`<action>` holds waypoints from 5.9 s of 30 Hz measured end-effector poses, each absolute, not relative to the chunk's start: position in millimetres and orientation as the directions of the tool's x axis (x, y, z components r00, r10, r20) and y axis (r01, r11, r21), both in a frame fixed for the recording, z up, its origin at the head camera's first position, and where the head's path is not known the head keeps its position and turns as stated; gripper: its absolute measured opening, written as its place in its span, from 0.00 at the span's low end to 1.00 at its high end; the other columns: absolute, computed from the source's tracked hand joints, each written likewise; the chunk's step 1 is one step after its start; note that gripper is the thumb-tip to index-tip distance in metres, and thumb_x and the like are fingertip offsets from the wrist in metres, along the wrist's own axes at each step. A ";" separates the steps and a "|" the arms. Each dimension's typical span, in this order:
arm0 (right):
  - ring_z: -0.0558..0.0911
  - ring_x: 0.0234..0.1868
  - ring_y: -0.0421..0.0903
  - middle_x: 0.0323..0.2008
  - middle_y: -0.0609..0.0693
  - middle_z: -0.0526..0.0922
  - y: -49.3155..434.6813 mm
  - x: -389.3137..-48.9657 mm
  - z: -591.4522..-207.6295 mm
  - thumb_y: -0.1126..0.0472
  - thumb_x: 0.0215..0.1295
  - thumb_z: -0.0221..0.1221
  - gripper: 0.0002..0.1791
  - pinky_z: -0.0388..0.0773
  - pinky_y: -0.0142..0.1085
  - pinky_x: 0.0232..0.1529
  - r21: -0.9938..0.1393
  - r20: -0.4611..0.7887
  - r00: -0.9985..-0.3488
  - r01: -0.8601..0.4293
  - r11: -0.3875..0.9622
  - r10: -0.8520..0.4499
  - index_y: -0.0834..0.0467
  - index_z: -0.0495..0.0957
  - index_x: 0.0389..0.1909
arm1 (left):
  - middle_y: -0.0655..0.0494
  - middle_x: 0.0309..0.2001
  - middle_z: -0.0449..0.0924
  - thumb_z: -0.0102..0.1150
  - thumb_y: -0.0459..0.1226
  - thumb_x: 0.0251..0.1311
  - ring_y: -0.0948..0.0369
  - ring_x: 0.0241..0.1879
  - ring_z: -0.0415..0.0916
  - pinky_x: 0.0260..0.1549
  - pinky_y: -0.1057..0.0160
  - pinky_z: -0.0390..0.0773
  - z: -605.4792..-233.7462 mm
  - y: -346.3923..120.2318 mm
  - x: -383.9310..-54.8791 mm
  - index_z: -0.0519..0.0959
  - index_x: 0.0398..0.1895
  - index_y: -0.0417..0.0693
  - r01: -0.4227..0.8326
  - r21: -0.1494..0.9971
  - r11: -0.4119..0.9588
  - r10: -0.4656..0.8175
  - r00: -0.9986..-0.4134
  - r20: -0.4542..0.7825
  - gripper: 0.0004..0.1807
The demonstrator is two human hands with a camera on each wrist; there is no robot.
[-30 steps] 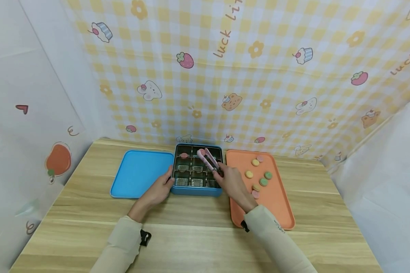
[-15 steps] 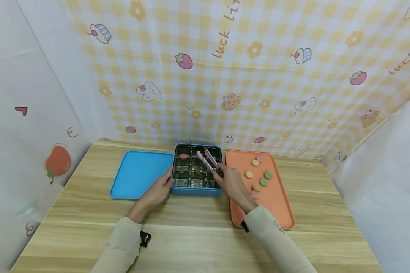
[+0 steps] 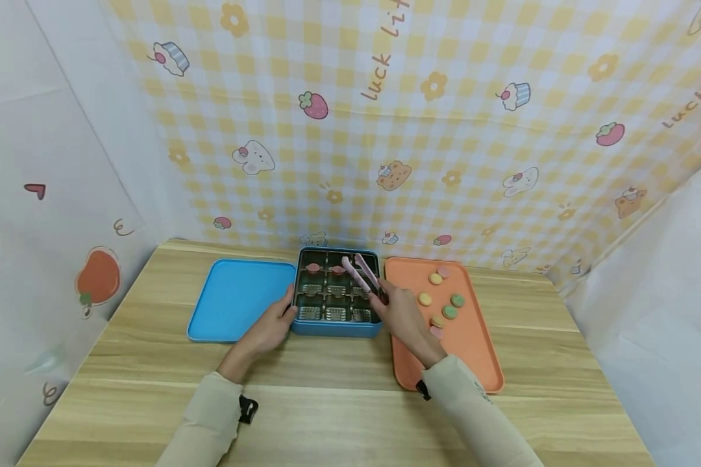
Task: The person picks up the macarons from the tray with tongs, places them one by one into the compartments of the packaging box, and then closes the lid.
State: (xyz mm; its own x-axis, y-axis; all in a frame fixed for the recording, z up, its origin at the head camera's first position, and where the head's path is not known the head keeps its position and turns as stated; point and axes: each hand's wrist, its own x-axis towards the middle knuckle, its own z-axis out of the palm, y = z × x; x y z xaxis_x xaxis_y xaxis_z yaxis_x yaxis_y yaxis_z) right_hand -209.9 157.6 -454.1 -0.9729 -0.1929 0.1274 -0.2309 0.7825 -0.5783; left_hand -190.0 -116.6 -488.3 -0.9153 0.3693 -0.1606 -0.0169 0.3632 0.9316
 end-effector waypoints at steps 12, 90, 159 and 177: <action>0.60 0.09 0.38 0.14 0.48 0.69 176.7 -203.9 -445.6 0.58 0.73 0.57 0.09 0.54 0.27 0.09 -0.572 0.197 -0.962 -0.268 0.775 -0.187 0.60 0.79 0.44 | 0.39 0.78 0.23 0.27 0.33 0.80 0.44 0.77 0.22 0.74 0.41 0.36 -488.6 -118.6 -188.0 0.27 0.77 0.36 -0.022 0.934 0.358 0.373 -0.913 -0.165 0.32; 0.62 0.14 0.41 0.15 0.47 0.64 298.0 -199.9 -469.2 0.58 0.73 0.53 0.18 0.58 0.31 0.17 -0.440 0.077 -0.997 -0.006 0.898 0.031 0.57 0.64 0.22 | 0.38 0.78 0.23 0.28 0.33 0.80 0.42 0.77 0.23 0.74 0.39 0.36 -485.5 -117.4 -185.3 0.29 0.77 0.35 -0.005 0.929 0.370 0.386 -0.909 -0.158 0.32; 0.63 0.08 0.37 0.13 0.46 0.69 183.5 -204.1 -449.3 0.60 0.70 0.58 0.16 0.57 0.27 0.08 -0.528 0.148 -0.973 -0.229 0.818 -0.177 0.61 0.79 0.55 | 0.39 0.78 0.23 0.28 0.32 0.80 0.45 0.77 0.23 0.74 0.41 0.36 -489.6 -117.1 -190.4 0.28 0.77 0.35 -0.021 0.931 0.366 0.368 -0.915 -0.165 0.32; 0.63 0.08 0.38 0.13 0.47 0.71 181.9 -204.4 -452.1 0.61 0.70 0.58 0.09 0.57 0.27 0.08 -0.526 0.149 -0.972 -0.236 0.817 -0.184 0.62 0.80 0.45 | 0.38 0.78 0.24 0.28 0.31 0.79 0.44 0.77 0.23 0.75 0.42 0.36 -491.0 -115.4 -190.7 0.28 0.77 0.33 -0.011 0.939 0.344 0.365 -0.920 -0.144 0.33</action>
